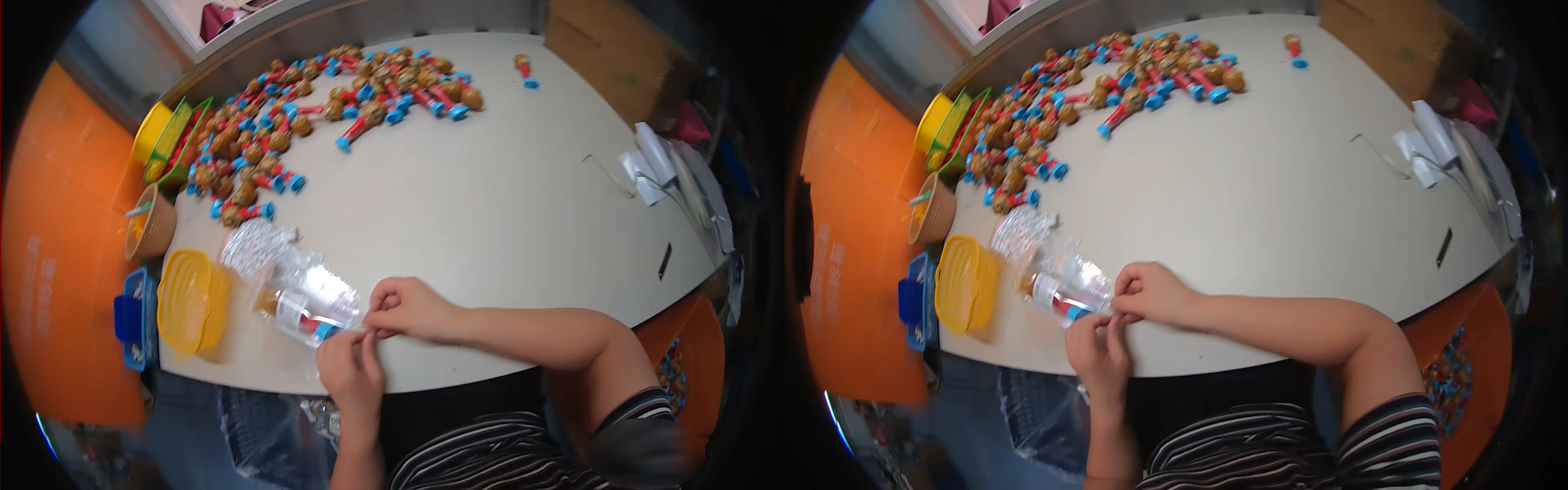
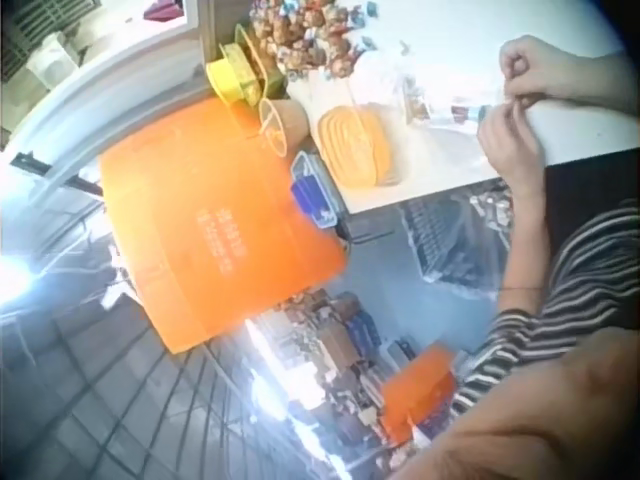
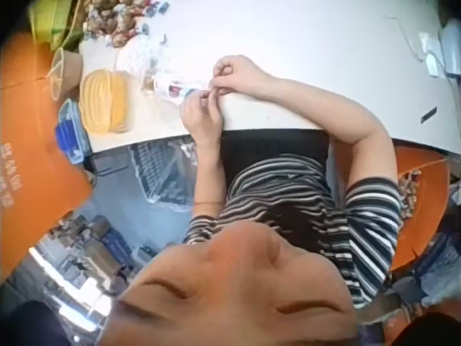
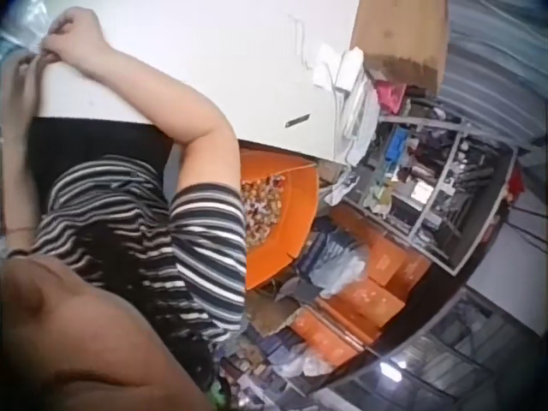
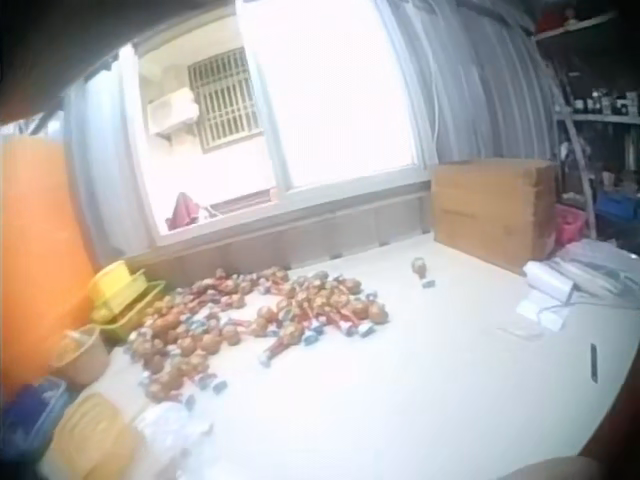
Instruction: Placing small toys into individual plastic bags on a workbench.
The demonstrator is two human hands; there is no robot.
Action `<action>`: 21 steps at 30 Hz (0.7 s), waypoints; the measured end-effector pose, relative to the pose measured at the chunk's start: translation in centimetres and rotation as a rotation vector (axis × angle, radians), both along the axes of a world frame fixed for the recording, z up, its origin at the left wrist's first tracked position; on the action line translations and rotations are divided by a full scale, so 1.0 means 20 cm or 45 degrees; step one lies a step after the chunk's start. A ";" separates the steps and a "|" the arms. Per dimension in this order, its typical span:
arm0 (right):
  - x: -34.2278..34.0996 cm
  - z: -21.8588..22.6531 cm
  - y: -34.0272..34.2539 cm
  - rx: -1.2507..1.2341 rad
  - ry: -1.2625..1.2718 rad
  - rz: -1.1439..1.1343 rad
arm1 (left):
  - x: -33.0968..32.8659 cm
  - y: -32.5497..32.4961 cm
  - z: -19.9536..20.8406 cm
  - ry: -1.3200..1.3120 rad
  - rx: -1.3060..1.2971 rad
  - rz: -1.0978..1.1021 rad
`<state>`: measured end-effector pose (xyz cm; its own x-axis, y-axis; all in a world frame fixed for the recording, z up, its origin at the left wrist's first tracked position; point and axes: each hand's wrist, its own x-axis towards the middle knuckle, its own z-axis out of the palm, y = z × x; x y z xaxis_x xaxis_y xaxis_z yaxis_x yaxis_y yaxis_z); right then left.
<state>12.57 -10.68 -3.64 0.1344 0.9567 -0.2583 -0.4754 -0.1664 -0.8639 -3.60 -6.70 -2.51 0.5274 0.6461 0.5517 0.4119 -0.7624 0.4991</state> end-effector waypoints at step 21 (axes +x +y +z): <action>0.04 0.07 -0.03 -0.128 -0.032 0.060 | 0.02 -0.04 0.00 0.003 0.035 0.078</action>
<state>13.31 -11.36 -2.28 0.0980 0.9316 -0.3500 -0.4432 -0.2740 -0.8535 -3.26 -7.43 -2.42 0.4888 0.6618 0.5684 0.4592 -0.7492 0.4773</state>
